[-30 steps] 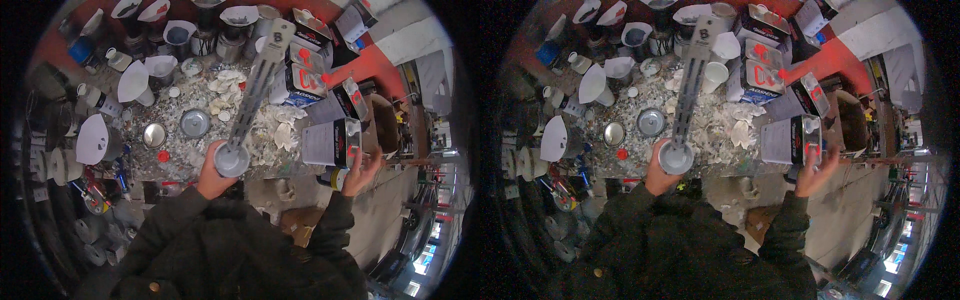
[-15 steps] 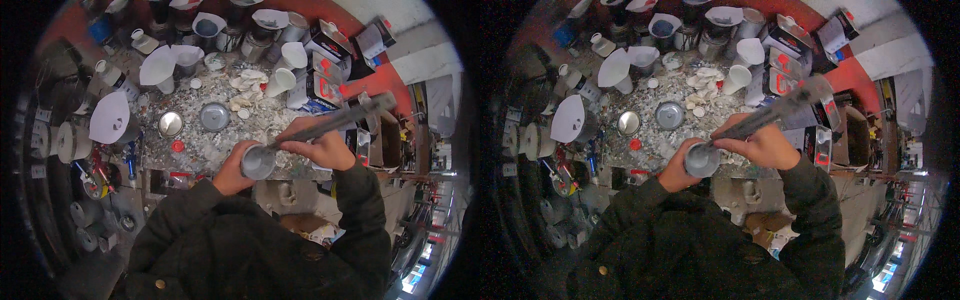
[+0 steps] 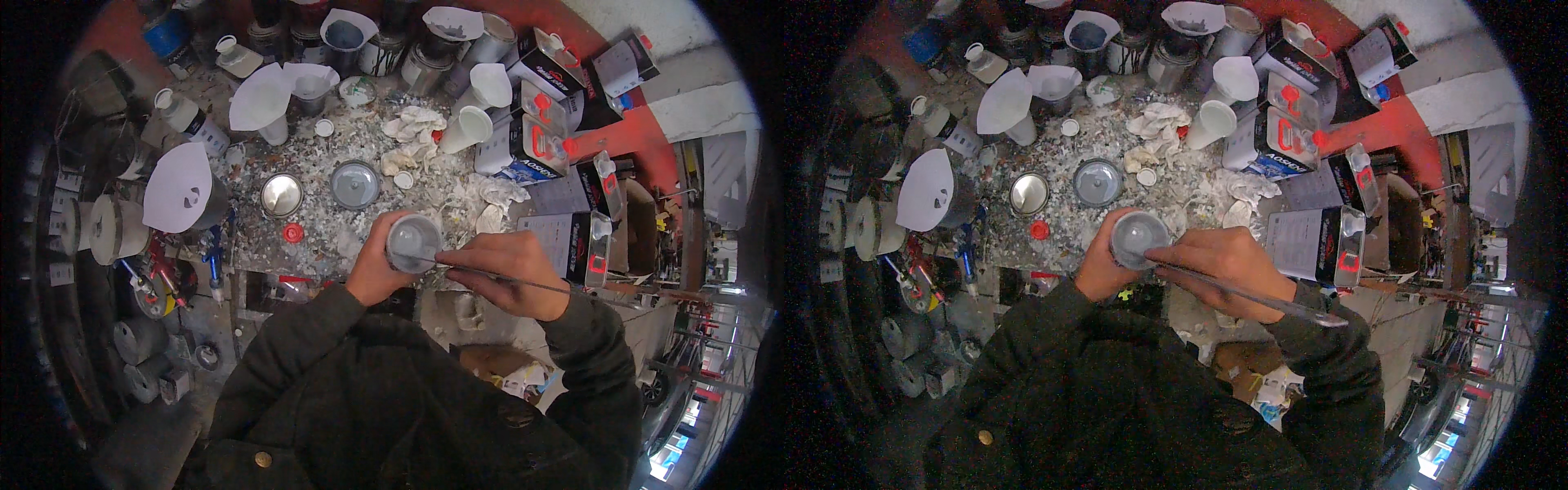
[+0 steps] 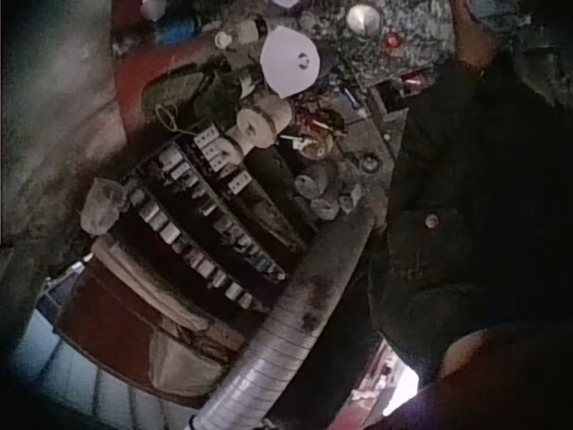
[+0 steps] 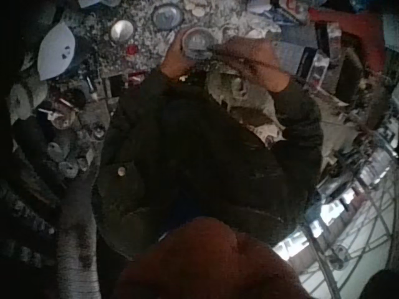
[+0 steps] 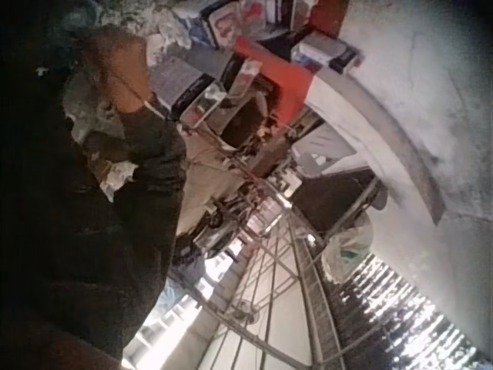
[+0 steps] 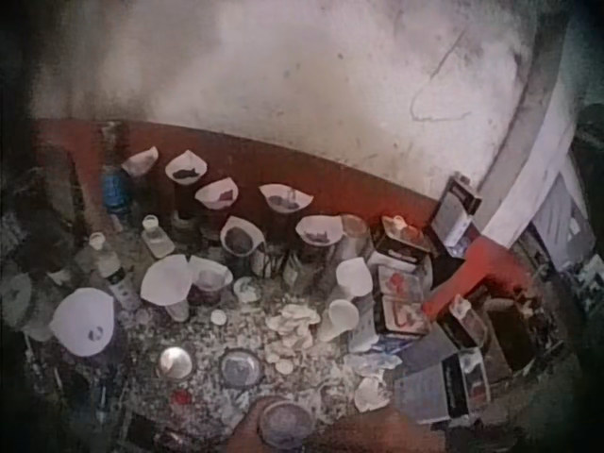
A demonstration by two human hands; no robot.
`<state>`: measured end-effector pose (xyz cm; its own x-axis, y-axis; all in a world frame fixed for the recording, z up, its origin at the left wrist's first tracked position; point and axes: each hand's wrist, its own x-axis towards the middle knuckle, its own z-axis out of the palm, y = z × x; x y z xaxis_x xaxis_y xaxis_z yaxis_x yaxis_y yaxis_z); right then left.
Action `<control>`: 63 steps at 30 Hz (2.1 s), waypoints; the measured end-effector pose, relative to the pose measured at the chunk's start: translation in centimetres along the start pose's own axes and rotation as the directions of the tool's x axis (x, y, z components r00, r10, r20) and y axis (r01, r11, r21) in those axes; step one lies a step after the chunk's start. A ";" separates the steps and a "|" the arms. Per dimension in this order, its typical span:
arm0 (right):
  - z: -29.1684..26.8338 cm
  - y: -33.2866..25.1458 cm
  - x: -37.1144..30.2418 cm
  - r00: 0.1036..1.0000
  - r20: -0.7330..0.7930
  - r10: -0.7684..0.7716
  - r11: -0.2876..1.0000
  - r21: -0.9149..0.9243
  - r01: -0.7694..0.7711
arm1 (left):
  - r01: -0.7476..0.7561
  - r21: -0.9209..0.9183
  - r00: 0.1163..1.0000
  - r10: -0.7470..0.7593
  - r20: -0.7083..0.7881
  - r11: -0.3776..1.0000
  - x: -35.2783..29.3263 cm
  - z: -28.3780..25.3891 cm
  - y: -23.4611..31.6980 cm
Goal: The person pours a gray liquid from a bucket into a small plastic cup using a stick, then adds a small amount of liquid from a red-capped bottle and stirs the mixture. They continue to add more liquid from a metal can and stir repeatedly, occasionally scraping the sides of the cup.
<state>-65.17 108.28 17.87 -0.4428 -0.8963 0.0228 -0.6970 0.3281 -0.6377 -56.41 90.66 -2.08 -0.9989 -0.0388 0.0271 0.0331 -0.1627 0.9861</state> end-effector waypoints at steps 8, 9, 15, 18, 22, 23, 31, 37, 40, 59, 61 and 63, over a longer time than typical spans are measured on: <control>-1.1 0.4 0.5 0.999 -0.024 0.030 0.994 -0.103 -0.033 | -0.115 0.115 0.993 0.114 0.008 0.987 0.4 0.3 0.0; -1.0 0.3 0.4 0.998 -0.021 0.054 0.996 -0.075 -0.056 | -0.103 0.116 0.994 0.105 -0.014 0.988 0.3 0.4 -0.2; 2.0 0.1 -0.8 0.963 -0.159 0.216 0.972 0.131 -0.196 | -0.018 0.045 0.995 0.023 -0.093 0.999 0.3 0.9 -1.1; 4.3 0.3 -1.6 0.867 -0.269 0.420 0.878 0.364 -0.312 | -0.061 0.165 0.992 0.078 -0.099 0.984 0.2 0.9 -2.3; 4.1 0.1 -1.6 0.699 -0.328 0.635 0.713 0.596 -0.368 | -0.063 0.230 0.992 0.087 -0.096 0.971 0.0 1.1 -2.4; 3.7 0.1 -1.7 0.680 -0.369 0.634 0.721 0.600 -0.347 | -0.072 0.221 0.991 0.095 -0.094 0.973 0.1 1.2 -2.0; 3.8 0.3 -0.6 0.726 -0.330 0.603 0.749 0.547 -0.373 | -0.047 0.119 0.997 0.055 -0.060 0.992 0.0 1.5 -1.5; 3.0 1.1 -0.2 0.846 -0.172 0.505 0.778 0.514 -0.360 | -0.080 0.156 0.997 0.082 -0.001 0.985 0.3 0.6 -1.0; 1.8 1.2 0.0 0.938 -0.119 0.325 0.882 0.397 -0.255 | -0.084 0.099 0.996 0.086 -0.020 0.992 0.3 0.3 -0.2; 2.3 0.2 0.4 0.968 -0.149 0.202 0.966 0.195 -0.171 | -0.082 0.126 0.989 0.095 -0.109 0.989 1.0 -0.5 -0.4; 3.9 -0.1 0.0 0.920 -0.212 0.329 0.905 0.349 -0.243 | -0.078 0.154 0.985 0.100 -0.142 0.985 1.0 -0.2 -0.2; 5.3 -0.1 -0.3 0.820 -0.264 0.508 0.781 0.543 -0.309 | -0.110 0.232 0.978 0.147 -0.150 0.966 1.2 0.2 -0.4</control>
<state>-61.99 106.90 13.90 -0.8659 -0.4898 -0.1018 -0.1016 0.3714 -0.9229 -57.60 90.85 -2.39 -0.9666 -0.2095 0.1473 0.1341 0.0761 0.9880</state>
